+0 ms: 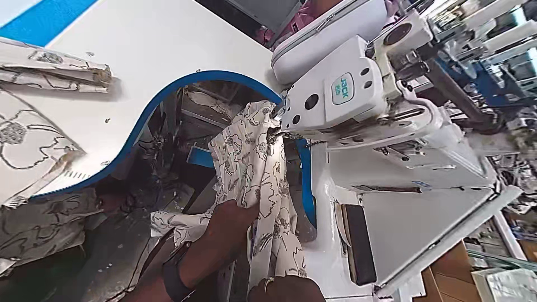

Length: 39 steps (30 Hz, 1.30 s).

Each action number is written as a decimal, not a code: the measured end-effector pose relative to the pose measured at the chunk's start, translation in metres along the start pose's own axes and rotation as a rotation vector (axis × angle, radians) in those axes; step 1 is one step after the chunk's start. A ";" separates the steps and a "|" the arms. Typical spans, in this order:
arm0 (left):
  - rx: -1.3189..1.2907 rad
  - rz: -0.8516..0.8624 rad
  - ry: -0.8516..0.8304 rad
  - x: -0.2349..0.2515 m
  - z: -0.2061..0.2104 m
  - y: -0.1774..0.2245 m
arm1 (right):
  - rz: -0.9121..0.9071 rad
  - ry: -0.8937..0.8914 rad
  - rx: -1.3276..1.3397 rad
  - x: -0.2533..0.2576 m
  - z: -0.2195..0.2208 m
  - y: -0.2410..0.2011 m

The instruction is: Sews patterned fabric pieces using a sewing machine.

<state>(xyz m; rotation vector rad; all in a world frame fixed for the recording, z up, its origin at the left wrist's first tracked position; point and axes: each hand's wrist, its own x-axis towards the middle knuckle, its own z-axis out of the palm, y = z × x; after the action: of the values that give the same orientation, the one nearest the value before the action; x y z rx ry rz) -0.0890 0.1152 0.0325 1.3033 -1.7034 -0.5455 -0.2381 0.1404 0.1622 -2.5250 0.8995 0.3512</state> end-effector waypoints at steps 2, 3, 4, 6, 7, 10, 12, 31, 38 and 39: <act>0.036 0.024 -0.017 0.007 -0.006 -0.005 | 0.047 0.004 -0.017 0.007 -0.009 0.001; 0.023 0.020 -0.051 0.007 -0.012 -0.005 | 0.060 0.017 -0.038 0.009 -0.013 0.004; 0.004 0.022 -0.077 0.004 -0.016 -0.005 | 0.068 0.040 -0.065 0.011 -0.017 0.005; -0.109 0.019 -0.144 -0.001 -0.018 -0.006 | 0.084 0.066 -0.116 0.015 -0.018 0.006; -0.172 0.005 -0.190 0.000 -0.018 -0.006 | 0.094 0.071 -0.143 0.019 -0.018 0.007; -0.298 -0.043 -0.262 0.009 -0.020 -0.011 | 0.120 0.080 -0.226 0.029 -0.021 0.008; -0.388 -0.095 -0.275 0.014 -0.020 -0.016 | 0.143 0.122 -0.270 0.034 -0.020 0.011; 0.217 -0.263 -0.546 0.111 0.007 0.052 | 0.379 0.840 -0.267 0.000 -0.024 0.111; -0.018 -0.214 0.125 0.000 0.009 0.026 | 0.257 0.802 -0.095 0.012 0.029 0.037; 0.025 -0.173 0.160 0.000 0.015 0.027 | 0.220 0.812 -0.156 0.019 0.030 0.027</act>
<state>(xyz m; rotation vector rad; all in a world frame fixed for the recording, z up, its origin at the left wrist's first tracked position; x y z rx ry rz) -0.1160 0.1218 0.0456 1.4809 -1.4794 -0.5060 -0.2439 0.1263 0.1203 -2.7280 1.4846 -0.6208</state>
